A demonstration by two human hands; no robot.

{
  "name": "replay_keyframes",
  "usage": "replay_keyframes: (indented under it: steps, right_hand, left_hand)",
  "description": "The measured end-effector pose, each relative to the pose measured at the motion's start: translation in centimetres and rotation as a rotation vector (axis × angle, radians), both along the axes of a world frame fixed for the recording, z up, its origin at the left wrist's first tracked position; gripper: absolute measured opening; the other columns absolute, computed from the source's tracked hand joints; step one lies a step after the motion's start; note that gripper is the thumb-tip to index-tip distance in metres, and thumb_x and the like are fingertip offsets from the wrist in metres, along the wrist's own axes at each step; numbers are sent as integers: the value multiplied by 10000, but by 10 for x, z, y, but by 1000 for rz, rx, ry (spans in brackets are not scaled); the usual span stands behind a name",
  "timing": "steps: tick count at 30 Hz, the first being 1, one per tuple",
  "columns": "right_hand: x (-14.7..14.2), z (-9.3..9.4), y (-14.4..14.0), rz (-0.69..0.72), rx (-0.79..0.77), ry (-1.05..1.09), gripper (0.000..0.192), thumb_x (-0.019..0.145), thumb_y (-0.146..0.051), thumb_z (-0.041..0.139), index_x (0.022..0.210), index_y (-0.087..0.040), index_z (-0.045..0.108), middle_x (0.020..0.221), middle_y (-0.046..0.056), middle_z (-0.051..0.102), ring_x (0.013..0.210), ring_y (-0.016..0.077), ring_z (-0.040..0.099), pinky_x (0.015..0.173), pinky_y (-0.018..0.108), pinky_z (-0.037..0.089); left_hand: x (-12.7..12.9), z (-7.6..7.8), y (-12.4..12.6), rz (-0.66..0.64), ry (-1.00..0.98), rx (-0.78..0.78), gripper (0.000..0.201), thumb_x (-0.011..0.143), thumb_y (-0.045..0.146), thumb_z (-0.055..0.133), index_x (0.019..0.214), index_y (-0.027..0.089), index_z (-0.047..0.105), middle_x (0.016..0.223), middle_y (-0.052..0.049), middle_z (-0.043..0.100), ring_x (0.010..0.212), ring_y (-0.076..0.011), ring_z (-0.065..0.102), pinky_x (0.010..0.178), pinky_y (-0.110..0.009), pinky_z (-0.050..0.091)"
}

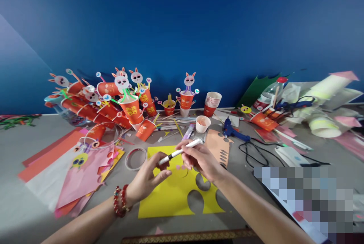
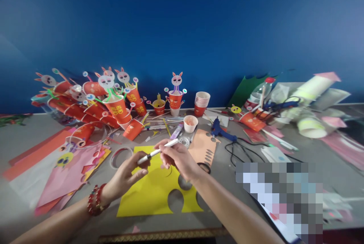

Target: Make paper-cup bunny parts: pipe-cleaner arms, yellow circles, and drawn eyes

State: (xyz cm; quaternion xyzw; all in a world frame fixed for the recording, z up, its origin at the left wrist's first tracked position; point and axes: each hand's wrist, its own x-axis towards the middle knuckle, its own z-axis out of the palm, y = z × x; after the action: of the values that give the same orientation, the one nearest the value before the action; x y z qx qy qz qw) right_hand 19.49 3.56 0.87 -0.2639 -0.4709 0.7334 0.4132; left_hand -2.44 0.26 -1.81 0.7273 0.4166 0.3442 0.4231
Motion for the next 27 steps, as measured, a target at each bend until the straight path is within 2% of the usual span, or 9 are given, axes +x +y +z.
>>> replay_keyframes:
  steps: [3,6,9,11,15,18,20,24,27]
  right_hand:
    - [-3,3,-1,-68,-87,161,215,929,-354,632,975,-152,688,513,-57,501,451,76,422,474,207,348]
    - [-6,4,-3,-83,-113,240,228,933,-363,622,957,-145,686,499,-59,477,448,75,401,475,213,324]
    - [-11,3,-7,-113,-118,247,216,933,-367,615,960,-160,671,506,-61,471,458,81,408,483,216,318]
    - [-15,2,-11,-142,-86,216,203,928,-368,619,955,-171,659,516,-60,476,471,89,422,490,219,331]
    - [-14,2,-19,-183,123,42,212,926,-380,621,1003,-185,655,613,-23,554,573,131,517,531,244,399]
    - [-2,6,-20,-231,306,-108,220,944,-370,600,1073,-202,662,740,13,622,708,164,574,655,289,454]
    - [10,9,-18,-268,370,-168,231,964,-377,570,1094,-213,668,791,25,637,770,175,584,747,321,459]
    - [31,6,-10,-345,381,-241,266,981,-407,532,1099,-217,675,803,33,639,810,190,592,814,350,459]
    - [44,-2,-5,-424,376,-289,265,974,-414,543,1089,-217,678,798,33,642,803,198,594,816,353,464]
  left_hand:
    - [13,-4,2,-6,-349,-280,350,894,411,646,1143,208,506,1085,-72,593,775,-141,591,697,-284,493]
    - [29,0,2,-52,-472,-438,365,859,408,695,1103,177,554,1168,-103,578,787,-144,638,699,-294,516]
    - [46,7,1,-108,-520,-509,356,828,420,732,1005,154,573,940,-62,634,743,-154,662,667,-278,512]
    - [54,8,2,-96,-567,-547,360,811,440,747,928,152,566,798,-21,624,663,-132,646,637,-261,502]
    - [55,6,4,-37,-609,-570,376,765,440,787,801,153,547,719,8,602,577,-87,575,590,-230,469]
    - [39,5,2,-2,-546,-534,329,775,405,784,816,158,570,719,12,606,584,-88,562,594,-230,458]
    - [20,7,-3,21,-471,-499,297,793,399,763,835,155,599,718,13,592,591,-93,550,598,-236,453]
    - [-32,16,-20,31,-251,-432,236,889,395,640,874,160,627,699,7,565,606,-108,529,601,-237,428]
    - [-73,23,-39,118,-15,-323,188,921,370,587,889,189,629,729,6,559,633,-119,529,599,-226,430]
